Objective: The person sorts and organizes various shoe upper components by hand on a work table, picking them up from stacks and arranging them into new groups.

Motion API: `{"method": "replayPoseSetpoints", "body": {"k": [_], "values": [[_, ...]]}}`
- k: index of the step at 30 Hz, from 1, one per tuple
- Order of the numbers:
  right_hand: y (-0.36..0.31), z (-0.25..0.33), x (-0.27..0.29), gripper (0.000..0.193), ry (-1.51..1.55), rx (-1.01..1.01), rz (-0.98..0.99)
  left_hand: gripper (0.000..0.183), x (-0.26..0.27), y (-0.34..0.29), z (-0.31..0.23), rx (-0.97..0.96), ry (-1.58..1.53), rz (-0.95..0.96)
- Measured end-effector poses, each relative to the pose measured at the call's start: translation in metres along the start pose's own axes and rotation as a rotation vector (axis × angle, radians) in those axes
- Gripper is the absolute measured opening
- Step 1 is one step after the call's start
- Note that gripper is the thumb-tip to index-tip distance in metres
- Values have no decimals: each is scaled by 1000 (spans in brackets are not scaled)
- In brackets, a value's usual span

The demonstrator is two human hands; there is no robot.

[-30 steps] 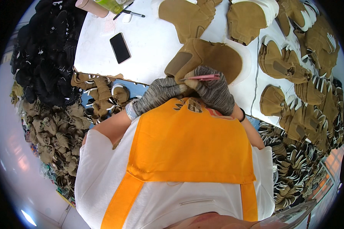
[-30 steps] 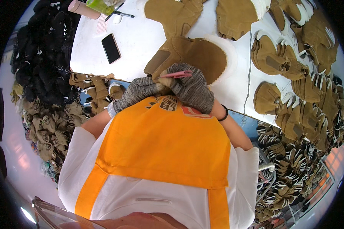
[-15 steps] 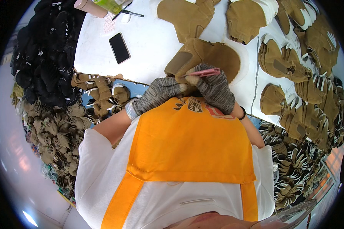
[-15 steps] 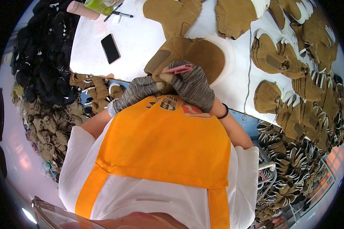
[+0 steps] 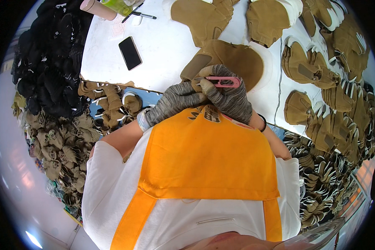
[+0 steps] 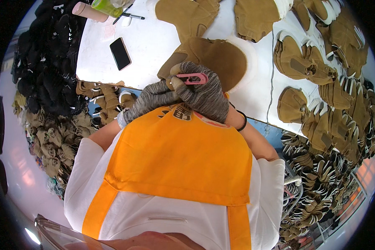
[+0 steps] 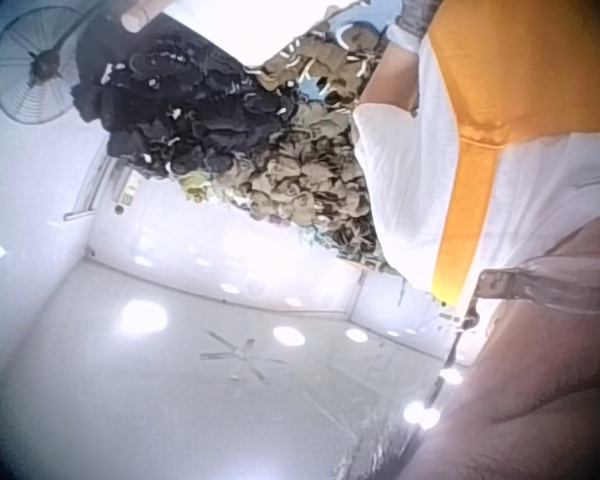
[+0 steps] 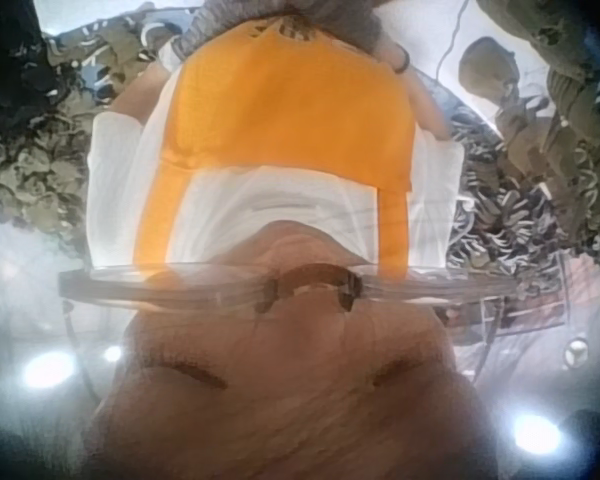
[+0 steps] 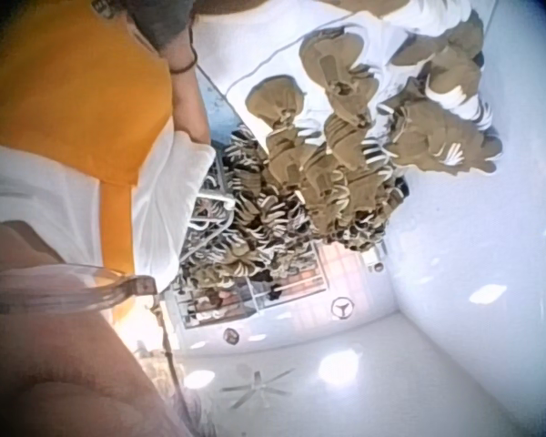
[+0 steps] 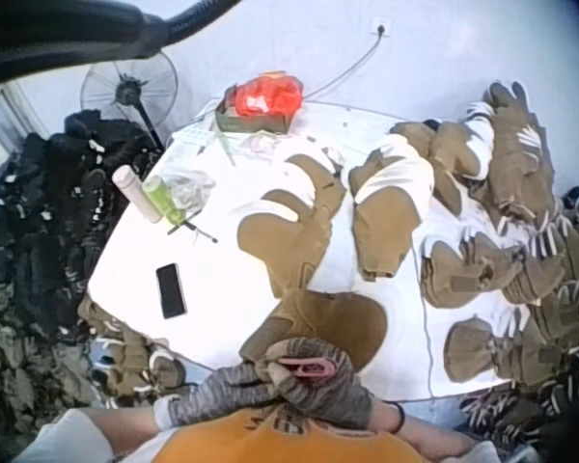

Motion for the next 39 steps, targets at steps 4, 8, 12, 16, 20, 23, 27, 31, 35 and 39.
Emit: {"method": "replayPoseSetpoints", "body": {"k": [4,8,12,16,20,23,27,31,35,39], "values": [[-1,7,2,18,-343,82,26,43,-4,-1,-7,8,19,46],[-5,1,7,15,-184,49,24,41,-5,-1,-5,5,-54,80],[-2,16,-1,11,-207,99,25,38,1,1,-6,-2,175,132],[-4,4,11,10,-291,127,-14,38,-1,2,-8,-89,212,146],[-2,9,3,9,-206,136,-25,35,0,3,-11,-285,449,231],[-2,1,7,8,-240,131,-4,32,3,1,-4,-555,766,305],[-3,9,1,9,-207,119,4,35,4,1,-1,-556,699,295],[-4,13,6,10,-394,195,26,35,1,1,-4,-535,658,288],[-2,-4,5,9,-135,93,7,34,4,2,-2,-526,676,291],[-4,13,6,10,-386,189,35,32,2,-1,-5,-633,832,310]]}}
Point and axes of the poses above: each hand's wrist, its own y-axis towards the middle knuckle, its own x-axis out of the back of the hand, z = x × y, the point moved 6 cm from there along y, towards the middle knuckle, and after that the axes turned 8 degrees about -x, right-handed, at the moved point
